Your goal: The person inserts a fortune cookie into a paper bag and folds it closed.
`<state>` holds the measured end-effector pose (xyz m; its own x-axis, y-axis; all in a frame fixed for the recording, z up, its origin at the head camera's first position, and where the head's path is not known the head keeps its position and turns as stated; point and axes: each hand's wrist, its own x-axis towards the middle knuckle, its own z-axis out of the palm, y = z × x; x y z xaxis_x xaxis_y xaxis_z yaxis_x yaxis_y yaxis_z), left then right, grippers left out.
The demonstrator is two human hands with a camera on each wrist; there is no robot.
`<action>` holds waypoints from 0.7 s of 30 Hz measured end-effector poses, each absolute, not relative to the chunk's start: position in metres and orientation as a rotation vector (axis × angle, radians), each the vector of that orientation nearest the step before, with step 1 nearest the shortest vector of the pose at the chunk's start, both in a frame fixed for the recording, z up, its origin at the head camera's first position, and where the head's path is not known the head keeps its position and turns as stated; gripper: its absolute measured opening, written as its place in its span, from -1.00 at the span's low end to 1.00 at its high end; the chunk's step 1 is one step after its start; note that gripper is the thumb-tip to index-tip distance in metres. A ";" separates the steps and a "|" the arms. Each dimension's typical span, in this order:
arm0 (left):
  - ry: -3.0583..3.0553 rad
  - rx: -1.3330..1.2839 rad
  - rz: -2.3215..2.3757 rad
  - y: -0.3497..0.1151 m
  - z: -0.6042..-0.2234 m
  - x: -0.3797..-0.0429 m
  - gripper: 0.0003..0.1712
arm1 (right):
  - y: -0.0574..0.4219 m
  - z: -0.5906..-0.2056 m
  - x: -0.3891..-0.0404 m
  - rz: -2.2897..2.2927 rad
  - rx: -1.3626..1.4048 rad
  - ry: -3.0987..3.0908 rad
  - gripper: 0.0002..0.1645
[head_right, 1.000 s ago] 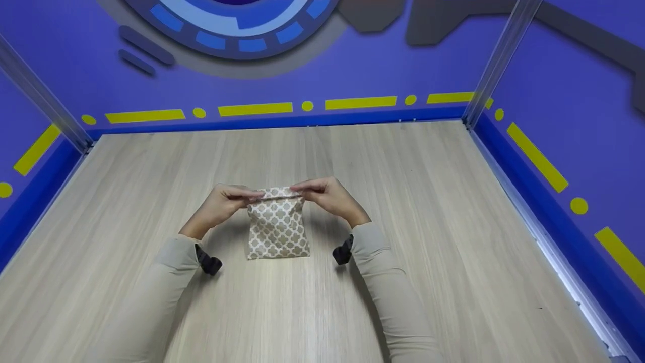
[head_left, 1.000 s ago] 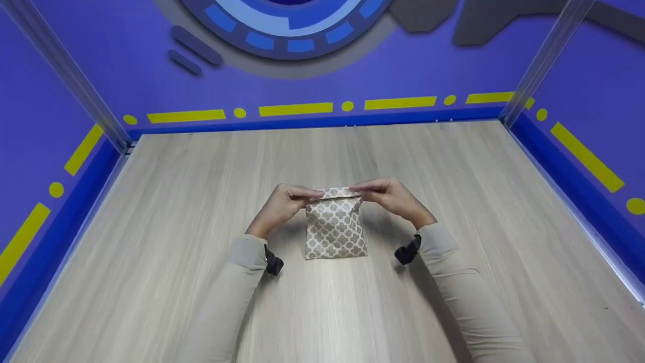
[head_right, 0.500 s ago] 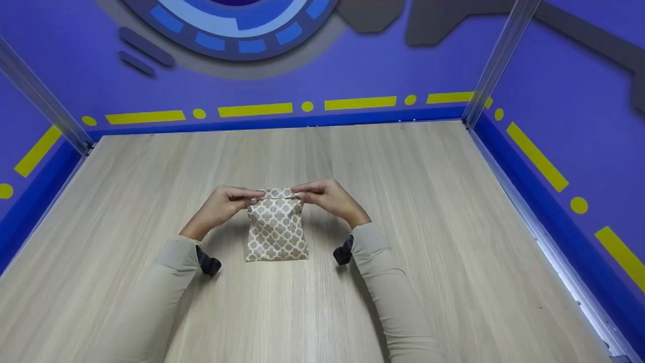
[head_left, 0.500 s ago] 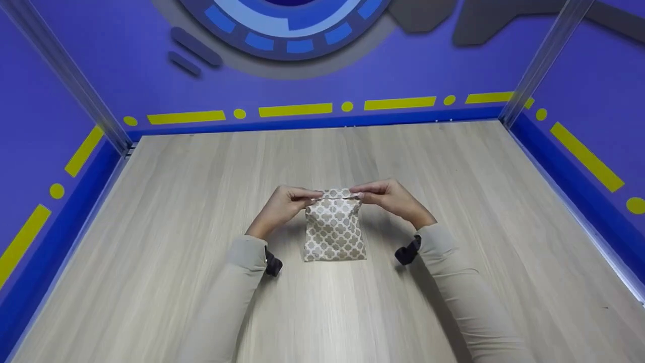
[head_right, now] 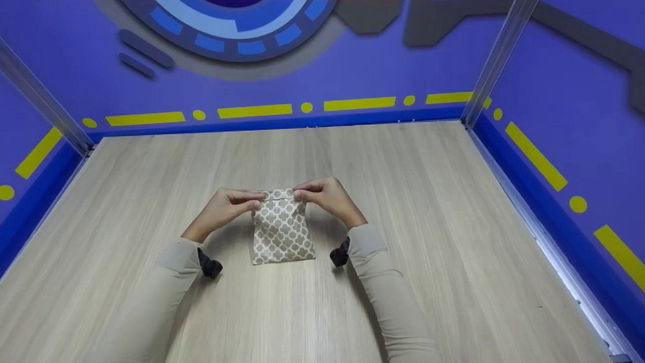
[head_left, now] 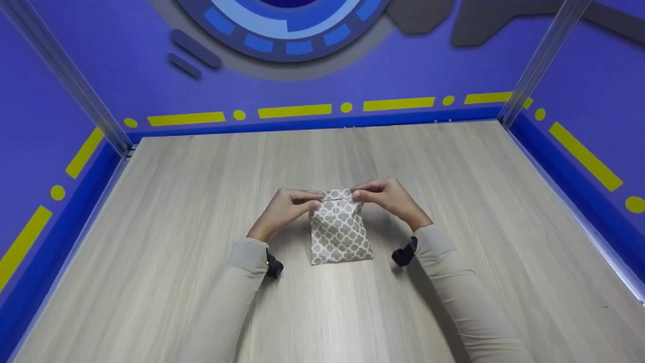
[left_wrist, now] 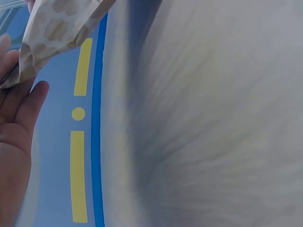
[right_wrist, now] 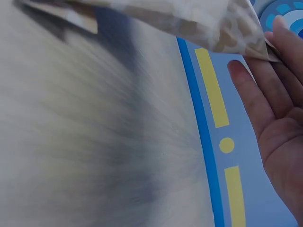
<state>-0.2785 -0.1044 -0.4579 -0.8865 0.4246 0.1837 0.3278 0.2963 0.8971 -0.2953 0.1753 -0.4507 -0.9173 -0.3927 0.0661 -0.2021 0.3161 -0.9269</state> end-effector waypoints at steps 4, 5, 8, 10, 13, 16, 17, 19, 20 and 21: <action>2.504 0.752 1.686 -0.100 -0.454 -0.275 -0.76 | 0.171 -0.451 -0.293 -1.724 -0.542 2.408 -0.65; 2.518 0.761 1.691 -0.098 -0.451 -0.272 -0.77 | 0.170 -0.448 -0.291 -1.741 -0.546 2.395 -0.66; 2.546 0.771 1.688 -0.096 -0.441 -0.265 -0.77 | 0.167 -0.440 -0.285 -1.744 -0.530 2.388 -0.64; 2.548 0.761 1.688 -0.095 -0.440 -0.264 -0.75 | 0.166 -0.438 -0.285 -1.726 -0.525 2.397 -0.61; 2.552 0.747 1.700 -0.095 -0.454 -0.274 -0.72 | 0.169 -0.448 -0.292 -1.715 -0.525 2.411 -0.61; 2.563 0.746 1.717 -0.096 -0.462 -0.278 -0.72 | 0.172 -0.453 -0.295 -1.727 -0.543 2.404 -0.67; 2.567 0.747 1.720 -0.096 -0.462 -0.278 -0.73 | 0.172 -0.454 -0.295 -1.728 -0.548 2.403 -0.68; 2.571 0.755 1.722 -0.096 -0.462 -0.278 -0.74 | 0.172 -0.453 -0.294 -1.720 -0.556 2.410 -0.69; 2.573 0.754 1.724 -0.096 -0.462 -0.278 -0.74 | 0.172 -0.452 -0.294 -1.710 -0.557 2.420 -0.69; 2.576 0.754 1.724 -0.096 -0.461 -0.277 -0.74 | 0.171 -0.452 -0.294 -1.701 -0.556 2.425 -0.69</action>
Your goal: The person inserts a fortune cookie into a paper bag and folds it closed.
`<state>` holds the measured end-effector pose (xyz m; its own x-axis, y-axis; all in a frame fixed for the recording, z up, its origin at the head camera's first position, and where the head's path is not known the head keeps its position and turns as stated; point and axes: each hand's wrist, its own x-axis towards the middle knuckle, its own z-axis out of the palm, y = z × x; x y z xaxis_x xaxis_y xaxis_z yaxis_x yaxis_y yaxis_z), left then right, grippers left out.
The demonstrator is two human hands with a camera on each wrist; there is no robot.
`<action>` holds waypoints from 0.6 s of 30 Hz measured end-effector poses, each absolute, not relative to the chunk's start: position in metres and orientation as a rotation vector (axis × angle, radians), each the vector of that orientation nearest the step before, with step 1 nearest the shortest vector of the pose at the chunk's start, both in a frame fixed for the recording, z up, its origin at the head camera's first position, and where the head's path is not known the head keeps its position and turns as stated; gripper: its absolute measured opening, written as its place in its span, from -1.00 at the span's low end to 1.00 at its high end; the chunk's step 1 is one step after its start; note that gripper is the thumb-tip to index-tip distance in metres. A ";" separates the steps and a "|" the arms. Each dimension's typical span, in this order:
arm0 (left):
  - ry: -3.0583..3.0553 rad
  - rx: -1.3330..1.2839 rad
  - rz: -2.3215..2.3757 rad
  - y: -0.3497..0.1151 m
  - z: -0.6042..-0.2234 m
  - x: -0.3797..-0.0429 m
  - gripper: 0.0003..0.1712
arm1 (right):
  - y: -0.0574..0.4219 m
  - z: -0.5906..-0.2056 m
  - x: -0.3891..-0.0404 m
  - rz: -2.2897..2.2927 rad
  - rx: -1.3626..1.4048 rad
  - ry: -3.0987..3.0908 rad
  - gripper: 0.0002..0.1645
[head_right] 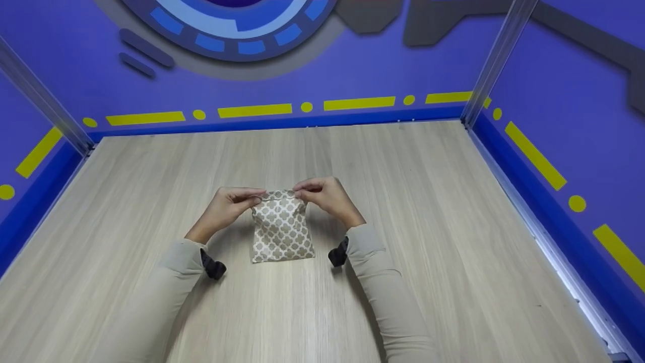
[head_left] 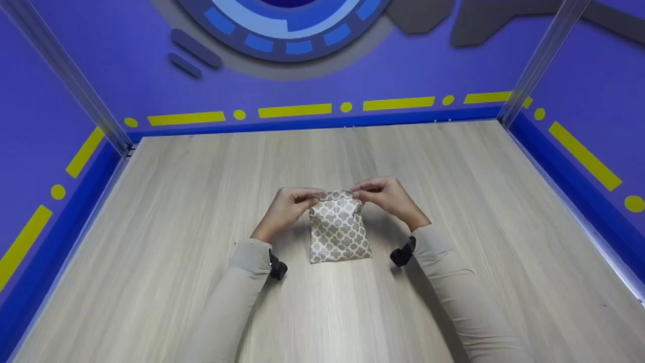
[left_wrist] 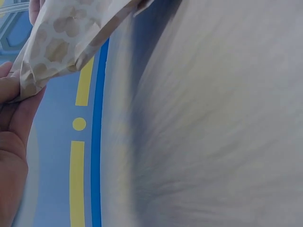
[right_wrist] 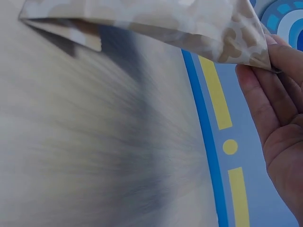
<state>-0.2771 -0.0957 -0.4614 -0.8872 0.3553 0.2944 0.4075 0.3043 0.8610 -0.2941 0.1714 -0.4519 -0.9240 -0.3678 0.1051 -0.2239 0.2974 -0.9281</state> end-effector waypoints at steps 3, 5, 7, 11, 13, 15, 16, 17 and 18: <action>-2.500 -0.722 -1.681 -0.095 -0.461 -0.276 -0.75 | 0.170 -0.449 -0.294 -1.662 -0.563 2.448 -0.69; -2.505 -0.718 -1.682 -0.096 -0.461 -0.275 -0.75 | 0.167 -0.448 -0.294 -1.637 -0.570 2.446 -0.69; -2.510 -0.718 -1.684 -0.096 -0.461 -0.275 -0.75 | 0.163 -0.448 -0.294 -1.619 -0.575 2.429 -0.66; -2.504 -0.733 -1.667 -0.095 -0.461 -0.274 -0.76 | 0.155 -0.449 -0.294 -1.612 -0.559 2.390 -0.61; -2.491 -0.736 -1.660 -0.093 -0.461 -0.274 -0.77 | 0.152 -0.450 -0.294 -1.617 -0.564 2.393 -0.62; -2.476 -0.731 -1.662 -0.092 -0.461 -0.274 -0.77 | 0.150 -0.450 -0.294 -1.635 -0.570 2.398 -0.65; -2.473 -0.725 -1.661 -0.091 -0.461 -0.275 -0.77 | 0.149 -0.450 -0.294 -1.645 -0.578 2.398 -0.67; -2.470 -0.721 -1.666 -0.090 -0.462 -0.275 -0.76 | 0.148 -0.449 -0.293 -1.654 -0.585 2.399 -0.69; -2.468 -0.719 -1.675 -0.089 -0.462 -0.275 -0.75 | 0.147 -0.448 -0.292 -1.662 -0.590 2.400 -0.71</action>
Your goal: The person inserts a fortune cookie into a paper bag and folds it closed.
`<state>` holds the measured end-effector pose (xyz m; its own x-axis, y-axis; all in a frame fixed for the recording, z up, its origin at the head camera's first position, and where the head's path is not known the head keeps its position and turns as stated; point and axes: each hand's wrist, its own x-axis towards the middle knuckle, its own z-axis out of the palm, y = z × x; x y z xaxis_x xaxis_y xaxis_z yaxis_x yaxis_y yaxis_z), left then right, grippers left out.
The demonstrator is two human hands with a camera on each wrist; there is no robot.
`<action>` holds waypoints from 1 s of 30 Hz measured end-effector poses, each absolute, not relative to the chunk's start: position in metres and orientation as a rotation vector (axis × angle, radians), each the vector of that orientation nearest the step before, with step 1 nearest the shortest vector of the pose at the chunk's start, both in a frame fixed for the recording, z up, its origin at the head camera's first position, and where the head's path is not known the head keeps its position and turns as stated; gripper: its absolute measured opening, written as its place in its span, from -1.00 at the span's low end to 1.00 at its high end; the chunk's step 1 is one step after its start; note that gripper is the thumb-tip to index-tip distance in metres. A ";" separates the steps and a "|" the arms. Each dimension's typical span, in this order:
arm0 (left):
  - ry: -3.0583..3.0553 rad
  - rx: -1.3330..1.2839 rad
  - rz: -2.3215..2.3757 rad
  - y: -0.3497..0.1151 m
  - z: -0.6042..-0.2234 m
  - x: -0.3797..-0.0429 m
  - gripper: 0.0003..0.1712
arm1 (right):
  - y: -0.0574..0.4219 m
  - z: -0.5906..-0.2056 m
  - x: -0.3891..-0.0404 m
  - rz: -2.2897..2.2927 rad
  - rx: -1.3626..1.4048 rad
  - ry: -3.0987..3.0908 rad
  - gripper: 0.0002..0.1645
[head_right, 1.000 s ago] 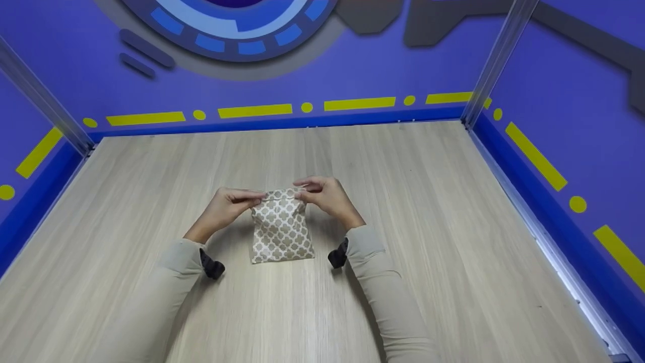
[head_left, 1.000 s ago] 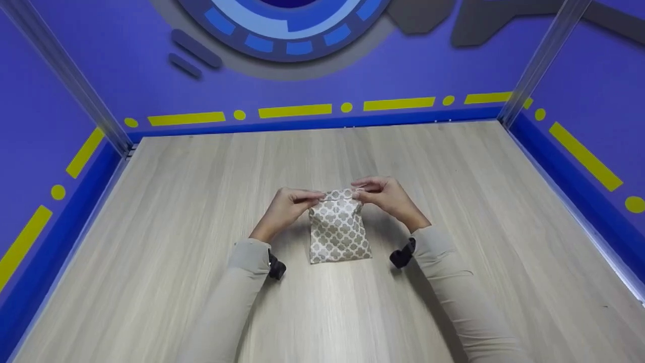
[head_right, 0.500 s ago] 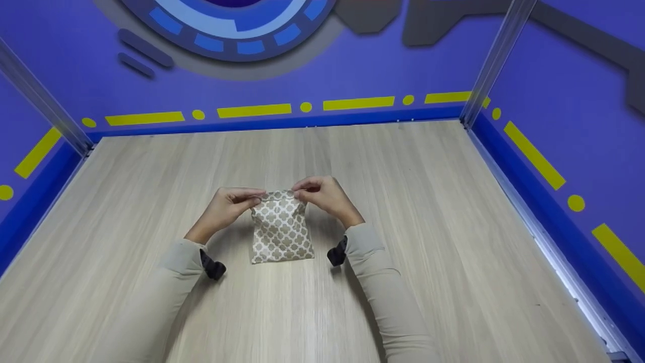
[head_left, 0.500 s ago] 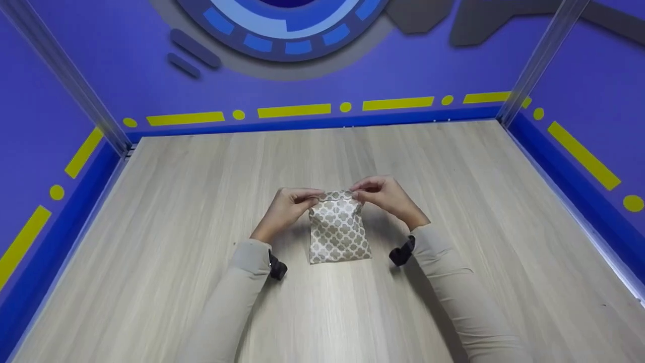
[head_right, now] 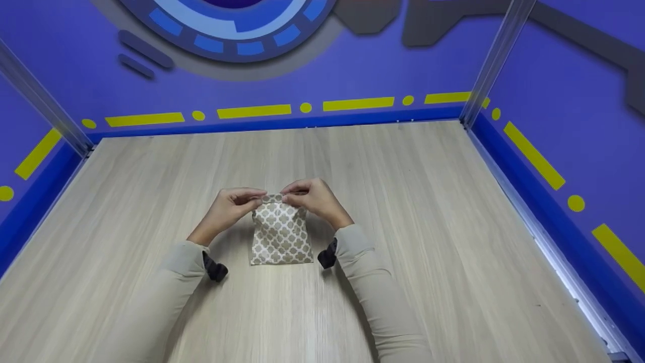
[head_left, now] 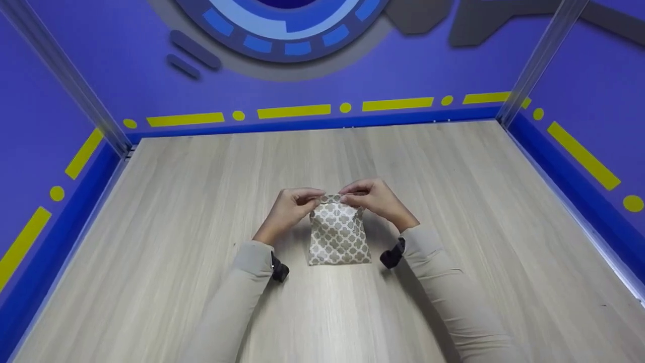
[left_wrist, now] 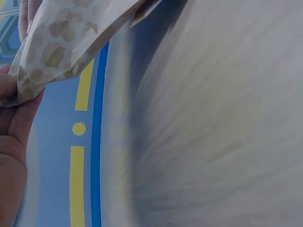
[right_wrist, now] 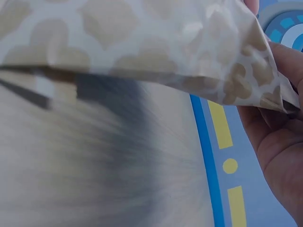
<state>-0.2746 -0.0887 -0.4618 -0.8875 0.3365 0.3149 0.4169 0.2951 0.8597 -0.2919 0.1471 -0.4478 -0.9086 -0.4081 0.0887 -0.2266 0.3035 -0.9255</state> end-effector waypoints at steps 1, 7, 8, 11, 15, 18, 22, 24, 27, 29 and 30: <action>-2.465 -0.720 -1.682 -0.088 -0.462 -0.274 -0.75 | 0.146 -0.444 -0.289 -1.662 -0.596 2.406 -0.73; -2.439 -0.741 -1.669 -0.080 -0.463 -0.272 -0.80 | 0.137 -0.423 -0.270 -1.617 -0.688 2.476 -0.79; -2.433 -0.746 -1.646 -0.079 -0.464 -0.272 -0.81 | 0.136 -0.422 -0.269 -1.612 -0.726 2.497 -0.80; -2.415 -0.769 -1.572 -0.078 -0.465 -0.273 -0.85 | 0.135 -0.421 -0.268 -1.625 -0.843 2.540 -0.84; -2.395 -0.789 -1.532 -0.078 -0.464 -0.274 -0.86 | 0.138 -0.436 -0.277 -1.695 -0.893 2.517 -0.87; -2.402 -0.764 -1.593 -0.079 -0.463 -0.274 -0.86 | 0.141 -0.447 -0.285 -1.714 -0.864 2.490 -0.87; -2.412 -0.719 -1.656 -0.079 -0.462 -0.274 -0.87 | 0.145 -0.451 -0.289 -1.682 -0.822 2.488 -0.80; -2.414 -0.690 -1.632 -0.080 -0.462 -0.274 -0.88 | 0.148 -0.452 -0.290 -1.656 -0.817 2.508 -0.76; -2.406 -0.637 -1.598 -0.083 -0.462 -0.275 -0.92 | 0.152 -0.452 -0.291 -1.614 -0.828 2.554 -0.73; -2.402 -0.598 -1.576 -0.085 -0.462 -0.275 -0.93 | 0.155 -0.452 -0.292 -1.589 -0.830 2.587 -0.74; -2.398 -0.586 -1.577 -0.087 -0.462 -0.276 -0.92 | 0.156 -0.452 -0.291 -1.587 -0.829 2.596 -0.75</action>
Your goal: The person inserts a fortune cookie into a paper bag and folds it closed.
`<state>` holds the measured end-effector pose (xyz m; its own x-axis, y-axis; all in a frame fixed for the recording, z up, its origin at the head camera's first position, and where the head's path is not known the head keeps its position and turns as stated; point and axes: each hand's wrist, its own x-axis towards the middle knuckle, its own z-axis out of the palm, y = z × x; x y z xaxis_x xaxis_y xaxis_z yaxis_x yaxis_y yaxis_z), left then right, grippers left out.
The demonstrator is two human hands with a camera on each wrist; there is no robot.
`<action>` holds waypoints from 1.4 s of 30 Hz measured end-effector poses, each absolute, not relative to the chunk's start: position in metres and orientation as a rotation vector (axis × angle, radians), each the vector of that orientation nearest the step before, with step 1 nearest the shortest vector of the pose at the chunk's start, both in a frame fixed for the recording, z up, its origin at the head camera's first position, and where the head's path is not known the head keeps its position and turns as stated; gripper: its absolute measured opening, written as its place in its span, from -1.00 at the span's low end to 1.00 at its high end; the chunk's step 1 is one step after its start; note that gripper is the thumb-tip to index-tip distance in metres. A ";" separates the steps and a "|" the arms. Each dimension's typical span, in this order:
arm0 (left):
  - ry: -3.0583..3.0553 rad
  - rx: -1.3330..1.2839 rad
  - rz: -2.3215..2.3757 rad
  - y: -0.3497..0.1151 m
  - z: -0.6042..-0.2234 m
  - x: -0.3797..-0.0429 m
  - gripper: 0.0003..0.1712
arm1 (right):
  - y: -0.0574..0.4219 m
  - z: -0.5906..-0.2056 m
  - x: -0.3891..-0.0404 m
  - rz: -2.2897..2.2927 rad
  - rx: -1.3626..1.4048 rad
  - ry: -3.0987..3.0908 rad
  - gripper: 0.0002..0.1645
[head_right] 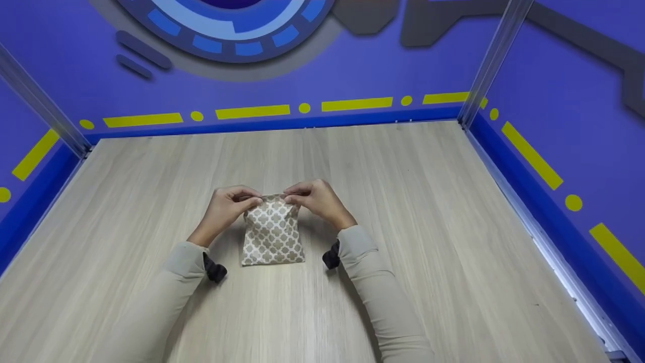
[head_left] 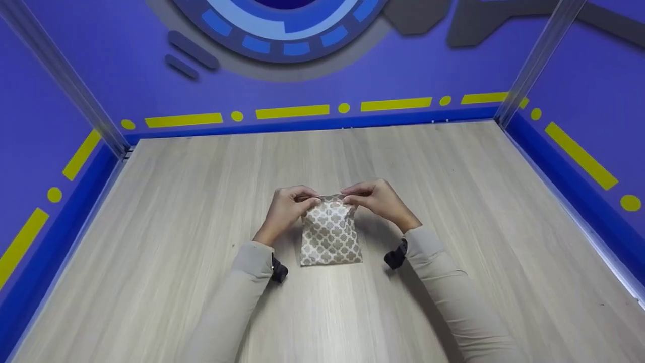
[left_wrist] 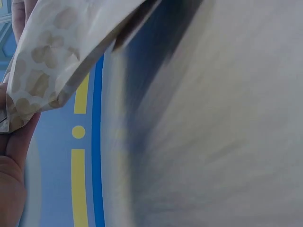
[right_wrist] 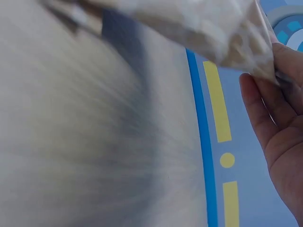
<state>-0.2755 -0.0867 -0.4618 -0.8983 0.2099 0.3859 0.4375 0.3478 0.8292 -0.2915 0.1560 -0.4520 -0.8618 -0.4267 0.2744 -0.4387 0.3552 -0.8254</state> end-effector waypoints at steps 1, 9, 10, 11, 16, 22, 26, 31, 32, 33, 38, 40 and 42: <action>-2.389 -0.581 -1.585 -0.088 -0.462 -0.276 -0.92 | 0.157 -0.452 -0.292 1.567 0.823 -2.572 -0.76; -2.359 -0.669 -1.646 -0.094 -0.463 -0.278 -0.92 | 0.161 -0.454 -0.292 1.530 0.856 -2.499 -0.82; -2.366 -0.676 -1.644 -0.095 -0.463 -0.278 -0.92 | 0.162 -0.454 -0.292 1.536 0.864 -2.491 -0.81; -2.373 -0.681 -1.633 -0.095 -0.463 -0.278 -0.91 | 0.162 -0.454 -0.292 1.535 0.873 -2.483 -0.80; -2.416 -0.718 -1.501 -0.100 -0.462 -0.278 -0.87 | 0.164 -0.457 -0.293 1.514 0.905 -2.476 -0.71; -2.475 -0.736 -1.449 -0.104 -0.461 -0.278 -0.84 | 0.168 -0.459 -0.293 1.535 0.853 -2.482 -0.78; -2.469 -0.765 -1.488 -0.103 -0.463 -0.280 -0.89 | 0.170 -0.459 -0.294 1.510 0.843 -2.462 -0.84; -2.474 -0.708 -1.480 -0.100 -0.465 -0.281 -0.94 | 0.171 -0.459 -0.294 1.521 0.798 -2.478 -0.84; -2.477 -0.684 -1.474 -0.100 -0.465 -0.281 -0.94 | 0.171 -0.459 -0.294 1.530 0.780 -2.482 -0.83; -2.479 -0.661 -1.476 -0.099 -0.465 -0.281 -0.94 | 0.172 -0.460 -0.294 1.535 0.761 -2.483 -0.82; -2.479 -0.573 -1.518 -0.096 -0.465 -0.282 -0.93 | 0.175 -0.463 -0.295 1.557 0.664 -2.466 -0.83; -2.477 -0.542 -1.520 -0.096 -0.465 -0.283 -0.92 | 0.176 -0.464 -0.297 1.551 0.652 -2.460 -0.83; -2.473 -0.506 -1.507 -0.095 -0.465 -0.283 -0.91 | 0.176 -0.465 -0.297 1.543 0.643 -2.457 -0.82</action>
